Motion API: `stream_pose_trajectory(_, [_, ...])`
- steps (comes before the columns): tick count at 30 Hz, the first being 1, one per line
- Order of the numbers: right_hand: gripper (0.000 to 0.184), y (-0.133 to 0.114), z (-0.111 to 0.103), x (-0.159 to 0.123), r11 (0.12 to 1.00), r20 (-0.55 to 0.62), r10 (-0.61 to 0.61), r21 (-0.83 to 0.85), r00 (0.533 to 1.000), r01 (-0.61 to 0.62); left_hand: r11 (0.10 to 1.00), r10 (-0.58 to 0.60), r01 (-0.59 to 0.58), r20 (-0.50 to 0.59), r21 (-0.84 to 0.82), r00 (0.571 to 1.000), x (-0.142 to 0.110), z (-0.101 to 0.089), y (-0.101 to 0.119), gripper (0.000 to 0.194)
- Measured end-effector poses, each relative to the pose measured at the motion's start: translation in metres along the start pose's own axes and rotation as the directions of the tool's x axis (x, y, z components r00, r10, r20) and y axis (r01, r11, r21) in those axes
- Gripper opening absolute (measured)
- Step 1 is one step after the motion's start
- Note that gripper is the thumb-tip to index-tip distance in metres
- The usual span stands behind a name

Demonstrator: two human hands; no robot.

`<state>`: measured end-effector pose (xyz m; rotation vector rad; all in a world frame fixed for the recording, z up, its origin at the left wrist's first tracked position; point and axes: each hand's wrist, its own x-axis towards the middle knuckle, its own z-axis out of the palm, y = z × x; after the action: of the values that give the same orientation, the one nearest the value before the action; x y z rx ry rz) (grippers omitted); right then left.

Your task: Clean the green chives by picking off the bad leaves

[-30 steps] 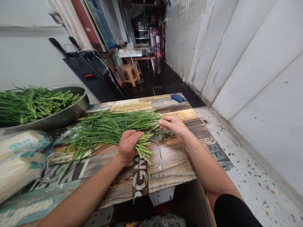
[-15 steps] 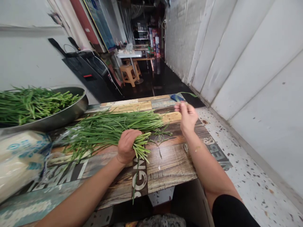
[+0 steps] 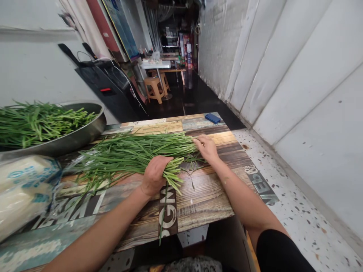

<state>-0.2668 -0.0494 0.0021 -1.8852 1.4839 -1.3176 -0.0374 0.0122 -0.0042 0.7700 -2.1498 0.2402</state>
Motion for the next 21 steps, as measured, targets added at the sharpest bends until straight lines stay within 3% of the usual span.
stream_pose_trajectory(3, [0.011, 0.021, 0.000, 0.007, 0.971, 0.092, -0.065, -0.223, 0.994, 0.084, 1.000, -0.004, 0.004, 0.038, -0.003, 0.999, 0.000, 0.001, 0.001, 0.020])
stream_pose_trajectory(5, [0.009, 0.024, 0.000, 0.007, 0.957, 0.128, -0.082, -0.266, 0.988, 0.114, 1.000, -0.004, 0.004, 0.041, 0.022, 0.999, 0.000, 0.001, 0.001, 0.021])
stream_pose_trajectory(7, [0.012, 0.020, -0.001, 0.005, 0.963, 0.070, -0.119, -0.234, 0.990, 0.132, 1.000, -0.005, 0.004, 0.036, 0.031, 0.999, -0.001, 0.001, 0.000, 0.024])
stream_pose_trajectory(9, [0.015, 0.009, -0.004, 0.002, 0.983, -0.005, -0.132, -0.134, 0.991, 0.130, 1.000, -0.007, 0.007, 0.033, 0.011, 0.999, -0.001, 0.001, 0.000, 0.025])
stream_pose_trajectory(11, [0.019, -0.004, -0.006, -0.002, 0.995, 0.011, -0.079, 0.055, 0.997, 0.078, 1.000, -0.014, 0.015, 0.021, -0.011, 1.000, -0.002, 0.001, 0.000, 0.024])
stream_pose_trajectory(15, [0.030, -0.029, -0.003, -0.011, 0.872, 0.262, 0.040, 0.462, 0.964, -0.162, 0.999, -0.019, 0.019, -0.022, -0.026, 1.000, -0.001, -0.001, 0.000, 0.022])
stream_pose_trajectory(18, [0.033, -0.041, 0.003, -0.017, 0.768, 0.376, 0.046, 0.579, 0.925, -0.274, 0.999, 0.015, -0.015, -0.002, -0.052, 1.000, 0.001, -0.001, 0.000, 0.022])
stream_pose_trajectory(21, [0.032, -0.045, 0.006, -0.021, 0.718, 0.438, 0.038, 0.613, 0.898, -0.329, 0.999, 0.009, -0.009, -0.003, -0.038, 1.000, 0.001, -0.001, 0.000, 0.021])
